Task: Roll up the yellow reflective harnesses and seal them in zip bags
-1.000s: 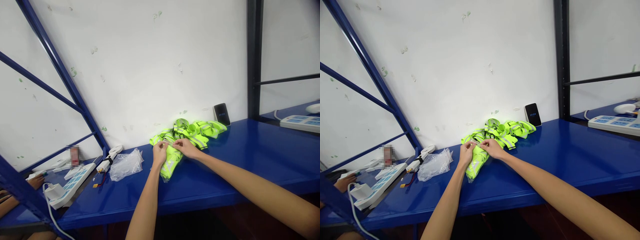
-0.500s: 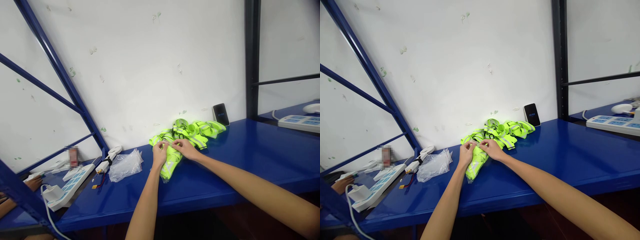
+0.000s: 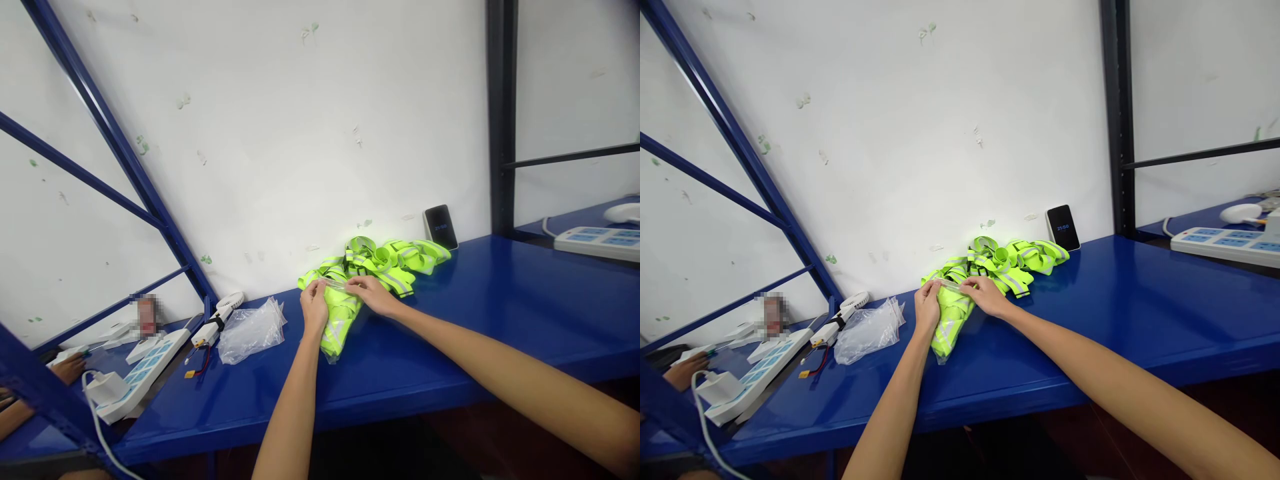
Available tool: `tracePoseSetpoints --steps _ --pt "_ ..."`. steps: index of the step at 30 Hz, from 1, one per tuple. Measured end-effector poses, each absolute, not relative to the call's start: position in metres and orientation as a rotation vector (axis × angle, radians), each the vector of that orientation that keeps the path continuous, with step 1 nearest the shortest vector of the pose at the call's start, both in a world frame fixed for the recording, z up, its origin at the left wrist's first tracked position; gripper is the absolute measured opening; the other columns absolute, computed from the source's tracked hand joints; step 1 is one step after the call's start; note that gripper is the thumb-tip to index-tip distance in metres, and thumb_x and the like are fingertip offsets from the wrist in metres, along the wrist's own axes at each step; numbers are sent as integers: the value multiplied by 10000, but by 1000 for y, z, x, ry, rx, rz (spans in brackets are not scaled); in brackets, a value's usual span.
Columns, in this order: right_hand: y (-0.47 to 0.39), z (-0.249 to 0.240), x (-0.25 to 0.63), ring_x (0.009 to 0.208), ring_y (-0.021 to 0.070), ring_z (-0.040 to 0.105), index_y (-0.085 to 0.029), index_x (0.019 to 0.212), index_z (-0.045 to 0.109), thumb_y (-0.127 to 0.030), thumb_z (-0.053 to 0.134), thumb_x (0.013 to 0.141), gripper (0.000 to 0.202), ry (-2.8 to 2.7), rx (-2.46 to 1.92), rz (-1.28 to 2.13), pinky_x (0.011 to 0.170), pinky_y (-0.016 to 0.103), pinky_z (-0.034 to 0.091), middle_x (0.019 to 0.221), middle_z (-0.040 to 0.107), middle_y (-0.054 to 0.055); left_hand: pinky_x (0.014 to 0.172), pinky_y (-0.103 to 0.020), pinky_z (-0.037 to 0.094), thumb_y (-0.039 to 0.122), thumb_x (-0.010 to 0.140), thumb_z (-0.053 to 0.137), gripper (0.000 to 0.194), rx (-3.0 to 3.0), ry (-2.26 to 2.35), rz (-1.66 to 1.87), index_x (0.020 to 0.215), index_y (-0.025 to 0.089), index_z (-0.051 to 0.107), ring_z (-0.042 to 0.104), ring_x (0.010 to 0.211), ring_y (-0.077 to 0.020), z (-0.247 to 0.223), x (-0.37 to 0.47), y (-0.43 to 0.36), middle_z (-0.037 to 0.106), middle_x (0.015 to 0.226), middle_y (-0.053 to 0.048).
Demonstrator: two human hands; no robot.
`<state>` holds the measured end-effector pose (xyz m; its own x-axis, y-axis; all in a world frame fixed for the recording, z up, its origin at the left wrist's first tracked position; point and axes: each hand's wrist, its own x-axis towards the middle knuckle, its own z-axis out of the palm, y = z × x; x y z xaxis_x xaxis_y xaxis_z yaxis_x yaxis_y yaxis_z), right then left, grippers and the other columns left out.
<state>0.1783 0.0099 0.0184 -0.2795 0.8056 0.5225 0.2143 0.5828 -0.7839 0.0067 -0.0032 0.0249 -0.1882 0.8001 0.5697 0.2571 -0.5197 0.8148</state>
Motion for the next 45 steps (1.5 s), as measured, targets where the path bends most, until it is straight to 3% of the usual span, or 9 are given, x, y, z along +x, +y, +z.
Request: tracePoseSetpoints --steps 3,11,17,25,35,40,45 --pt "16 15 181 584 145 477 -145 730 677 -411 555 814 304 -1858 -858 699 554 262 345 619 573 7 642 -238 399 380 831 531 291 1658 1293 1805 735 150 681 547 672 -157 27 6 -5 653 692 -15" --pt "13 17 177 597 142 460 -143 765 654 -402 510 855 310 -1896 -820 578 552 257 321 652 578 9 676 -251 414 367 850 507 295 1669 1359 1832 793 144 690 583 723 -178 29 9 -11 682 756 -40" --pt "19 14 181 710 166 528 -151 878 673 -470 538 861 347 -1922 -724 650 617 260 378 807 647 34 686 -251 412 379 857 503 295 1713 1340 1806 785 152 679 575 727 -178 26 9 -8 668 750 -35" --pt "15 20 189 533 120 389 -178 799 582 -494 467 916 355 -2091 -783 476 528 247 276 565 446 -41 647 -246 388 394 843 529 298 1799 1303 1720 741 153 672 538 670 -162 26 13 -9 633 691 -21" --pt "18 20 185 559 132 415 -188 839 556 -395 417 951 274 -2154 -761 403 571 253 299 616 492 -25 665 -247 403 404 843 531 312 1778 1271 1703 760 144 682 549 693 -165 24 12 -5 648 722 -33" --pt "16 23 187 542 131 425 -187 768 567 -471 448 921 344 -2120 -780 505 535 249 307 585 482 -25 656 -245 405 432 838 537 335 1732 1258 1717 775 143 693 558 692 -168 24 12 -5 652 714 -30" --pt "14 26 196 471 134 500 -192 706 538 -527 471 876 382 -2070 -761 866 479 253 384 565 485 -28 658 -250 409 413 842 527 325 1747 1330 1740 758 147 694 569 690 -174 25 12 -7 666 722 -33"
